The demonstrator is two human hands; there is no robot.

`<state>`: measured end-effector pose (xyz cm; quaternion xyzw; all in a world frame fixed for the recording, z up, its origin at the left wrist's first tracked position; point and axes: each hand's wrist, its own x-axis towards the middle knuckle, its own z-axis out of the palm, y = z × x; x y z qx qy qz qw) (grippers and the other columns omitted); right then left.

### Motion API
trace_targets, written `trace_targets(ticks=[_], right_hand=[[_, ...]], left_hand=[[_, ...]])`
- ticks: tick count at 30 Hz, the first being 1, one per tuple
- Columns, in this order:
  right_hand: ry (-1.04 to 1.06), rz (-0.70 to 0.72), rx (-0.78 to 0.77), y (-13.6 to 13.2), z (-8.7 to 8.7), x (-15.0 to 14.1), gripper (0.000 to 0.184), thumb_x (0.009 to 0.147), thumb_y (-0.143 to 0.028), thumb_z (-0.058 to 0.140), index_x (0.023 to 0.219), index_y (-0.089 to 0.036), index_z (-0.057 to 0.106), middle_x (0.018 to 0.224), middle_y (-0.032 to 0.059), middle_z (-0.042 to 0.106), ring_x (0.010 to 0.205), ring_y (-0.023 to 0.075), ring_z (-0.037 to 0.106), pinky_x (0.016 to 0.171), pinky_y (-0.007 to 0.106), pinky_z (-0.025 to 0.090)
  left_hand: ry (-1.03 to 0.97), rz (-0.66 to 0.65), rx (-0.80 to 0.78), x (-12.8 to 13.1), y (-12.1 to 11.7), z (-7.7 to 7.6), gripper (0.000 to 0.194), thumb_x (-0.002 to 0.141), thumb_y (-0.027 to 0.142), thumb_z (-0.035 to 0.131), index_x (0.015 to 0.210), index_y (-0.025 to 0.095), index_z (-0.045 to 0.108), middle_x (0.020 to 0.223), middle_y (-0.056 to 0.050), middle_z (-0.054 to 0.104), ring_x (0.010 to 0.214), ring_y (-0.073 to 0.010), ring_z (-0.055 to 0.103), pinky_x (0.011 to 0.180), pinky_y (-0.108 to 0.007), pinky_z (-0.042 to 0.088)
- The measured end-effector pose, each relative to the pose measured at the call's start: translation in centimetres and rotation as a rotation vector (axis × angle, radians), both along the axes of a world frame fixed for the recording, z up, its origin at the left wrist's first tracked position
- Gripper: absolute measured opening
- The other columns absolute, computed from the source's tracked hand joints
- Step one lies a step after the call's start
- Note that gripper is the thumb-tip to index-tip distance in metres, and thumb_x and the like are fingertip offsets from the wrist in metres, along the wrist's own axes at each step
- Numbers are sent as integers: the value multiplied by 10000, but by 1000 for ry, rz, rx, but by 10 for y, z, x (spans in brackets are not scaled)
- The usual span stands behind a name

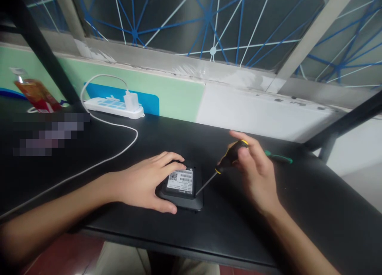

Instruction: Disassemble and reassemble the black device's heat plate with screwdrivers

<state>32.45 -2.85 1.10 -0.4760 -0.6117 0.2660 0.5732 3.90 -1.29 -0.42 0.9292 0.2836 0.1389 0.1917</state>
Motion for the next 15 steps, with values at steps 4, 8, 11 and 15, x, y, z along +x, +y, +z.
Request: trace_targets(ticks=[4,8,11,15], right_hand=[[286,75,-144,-4,10,-9,410,856,-419,708,1245,-296,749,1181,55,762,852,238,812,719,336,664],[213,10,-136,-6,12,-10,430,817,-417,797,1231,-308,760,1066,26,781,795,176,791,669,254,639],[29,-80,-61,-6,8,-7,443,826,-487,798,1240,-335,756,826,-28,702,613,82,636,595,194,580],[-4,-34,-54,-7,5,-5,394,915,-496,685,1271,-334,739,963,3,735,686,115,687,674,263,623]], left_hand=[[3,-4,-6,0,0,1,910,783,705,779,1463,171,497,1543,-194,462,1425,-384,474,1178,-563,444],[-7,-11,-22,-1,1,1,898,771,702,795,1456,196,509,1537,-191,468,1417,-392,479,1162,-581,453],[-6,-43,-50,-8,4,2,907,769,664,807,1489,213,491,1575,-194,437,1451,-417,442,1164,-627,439],[-10,-98,-100,-21,7,1,958,761,603,826,1558,265,415,1655,-170,342,1518,-418,362,1211,-630,390]])
